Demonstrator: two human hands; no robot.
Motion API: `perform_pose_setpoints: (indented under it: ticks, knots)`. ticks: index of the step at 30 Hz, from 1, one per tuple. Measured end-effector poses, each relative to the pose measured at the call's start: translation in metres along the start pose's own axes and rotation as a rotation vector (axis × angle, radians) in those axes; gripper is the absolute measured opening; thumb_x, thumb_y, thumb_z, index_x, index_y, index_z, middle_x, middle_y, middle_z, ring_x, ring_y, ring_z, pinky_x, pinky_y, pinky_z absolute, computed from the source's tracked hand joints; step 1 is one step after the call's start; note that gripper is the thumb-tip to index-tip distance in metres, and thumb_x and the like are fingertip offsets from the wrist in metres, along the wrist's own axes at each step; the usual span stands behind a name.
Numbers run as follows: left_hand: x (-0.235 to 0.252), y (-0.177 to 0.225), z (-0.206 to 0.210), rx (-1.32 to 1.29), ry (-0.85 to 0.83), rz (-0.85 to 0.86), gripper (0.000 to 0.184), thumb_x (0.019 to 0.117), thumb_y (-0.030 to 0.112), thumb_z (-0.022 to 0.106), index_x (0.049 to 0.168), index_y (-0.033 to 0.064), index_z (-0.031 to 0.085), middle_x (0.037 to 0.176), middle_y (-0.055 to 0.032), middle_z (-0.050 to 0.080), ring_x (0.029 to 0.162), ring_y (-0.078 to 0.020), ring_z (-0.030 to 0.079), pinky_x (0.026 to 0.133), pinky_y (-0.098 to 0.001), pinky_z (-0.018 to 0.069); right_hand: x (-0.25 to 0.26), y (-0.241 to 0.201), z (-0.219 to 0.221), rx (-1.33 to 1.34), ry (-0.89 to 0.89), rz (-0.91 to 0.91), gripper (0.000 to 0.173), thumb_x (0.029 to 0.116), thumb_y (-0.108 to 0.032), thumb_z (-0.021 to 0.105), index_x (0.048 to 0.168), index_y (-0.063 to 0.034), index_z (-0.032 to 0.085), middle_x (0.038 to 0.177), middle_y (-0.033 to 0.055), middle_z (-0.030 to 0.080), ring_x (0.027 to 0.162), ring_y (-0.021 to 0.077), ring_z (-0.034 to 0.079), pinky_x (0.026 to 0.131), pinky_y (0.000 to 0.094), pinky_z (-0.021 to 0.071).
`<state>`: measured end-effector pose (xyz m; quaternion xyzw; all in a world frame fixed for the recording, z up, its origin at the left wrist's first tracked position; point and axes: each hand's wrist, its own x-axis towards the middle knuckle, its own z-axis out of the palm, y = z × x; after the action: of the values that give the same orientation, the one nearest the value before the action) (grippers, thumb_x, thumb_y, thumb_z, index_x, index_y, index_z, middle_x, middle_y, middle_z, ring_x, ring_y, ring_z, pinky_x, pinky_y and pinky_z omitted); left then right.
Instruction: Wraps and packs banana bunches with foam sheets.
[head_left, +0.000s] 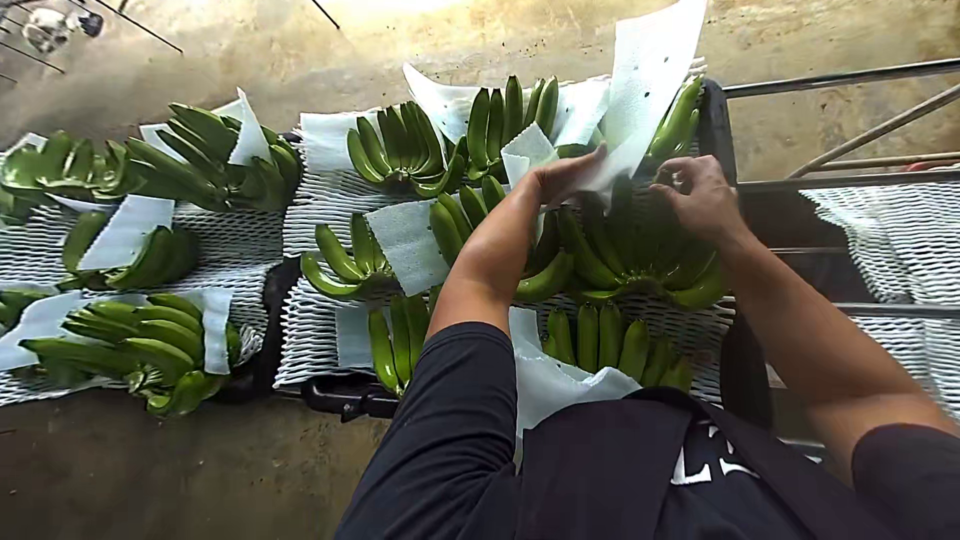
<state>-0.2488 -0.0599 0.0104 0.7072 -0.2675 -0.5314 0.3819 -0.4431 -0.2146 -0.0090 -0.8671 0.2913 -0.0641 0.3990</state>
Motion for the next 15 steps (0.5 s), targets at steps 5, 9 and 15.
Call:
perform_pose_setpoints:
  ticks: [5,9,15]
  knots:
    - [0.009,0.008,0.026,-0.213,-0.075,-0.004,0.053,0.1115,0.047,0.021,0.124,0.0130,0.060,0.099,0.0015,0.066,0.089,-0.0039,0.063,0.080,-0.0260,0.0537,-0.051,0.020,-0.029,0.214,0.054,-0.096,0.040,0.0969,-0.026,0.071,0.131,-0.0068,0.063,0.134,0.0206,0.054,0.120,0.0292,0.056,0.100,0.0467,0.0483]
    - [0.009,0.010,0.034,-0.345,-0.175,-0.010,0.053,0.1122,0.043,0.016,0.109,0.0170,0.061,0.086,0.0066,0.067,0.080,0.0002,0.064,0.072,-0.0207,0.0547,-0.036,0.028,-0.050,0.554,-0.114,0.137,0.059,0.1067,-0.042,0.047,0.154,-0.0131,0.029,0.131,0.0039,0.058,0.098,0.0067,0.064,0.079,0.0257,0.0554]
    - [0.003,-0.001,0.021,-0.317,-0.099,-0.025,0.048,0.1126,0.036,0.019,0.101,0.0160,0.061,0.079,0.0057,0.067,0.070,-0.0020,0.064,0.062,-0.0203,0.0545,-0.012,0.055,-0.038,1.259,-0.068,0.237,0.014,0.1051,-0.015,0.043,0.117,-0.0182,0.050,0.094,-0.0042,0.068,0.088,0.0083,0.068,0.082,0.0291,0.0583]
